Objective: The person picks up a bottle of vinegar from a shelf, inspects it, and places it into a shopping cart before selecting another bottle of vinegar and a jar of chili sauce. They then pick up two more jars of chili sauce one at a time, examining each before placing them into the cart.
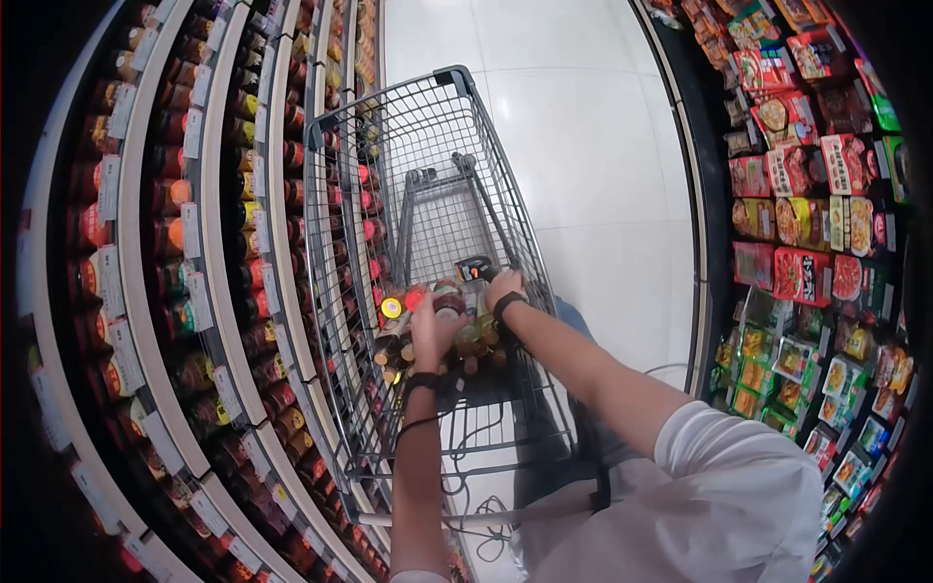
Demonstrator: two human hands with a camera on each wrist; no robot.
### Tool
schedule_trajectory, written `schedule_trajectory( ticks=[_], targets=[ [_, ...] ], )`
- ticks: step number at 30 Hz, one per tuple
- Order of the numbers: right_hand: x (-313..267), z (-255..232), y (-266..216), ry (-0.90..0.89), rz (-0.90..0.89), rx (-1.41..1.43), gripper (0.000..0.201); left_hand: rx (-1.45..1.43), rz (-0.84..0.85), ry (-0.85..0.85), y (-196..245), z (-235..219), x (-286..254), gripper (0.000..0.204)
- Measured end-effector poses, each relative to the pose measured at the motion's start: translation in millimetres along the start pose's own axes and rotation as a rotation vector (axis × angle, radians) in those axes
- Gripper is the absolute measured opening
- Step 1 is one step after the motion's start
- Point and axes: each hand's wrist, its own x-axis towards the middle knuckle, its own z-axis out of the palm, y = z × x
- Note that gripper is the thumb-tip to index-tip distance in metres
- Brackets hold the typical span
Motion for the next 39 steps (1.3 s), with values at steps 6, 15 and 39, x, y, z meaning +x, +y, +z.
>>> schedule_trajectory(
  ticks=[6, 15, 39],
  targets=[
    [-20.9, -33.0, 11.6, 0.258, -0.15, 0.44, 0.027, 0.093, 0.085, -0.123, -12.5, 28.0, 14.0, 0.065],
    [-155.1, -103.0, 63.4, 0.504, -0.382, 0.495, 0.012, 0.218, 0.12, -0.132, -24.4, 54.4, 23.7, 0.063],
    [-280.3, -69.4, 122.2, 0.132, -0.501, 0.486, 0.017, 0.428, 0.228, -0.247, -50.1, 109.1, 66.3, 0.068]
  ],
)
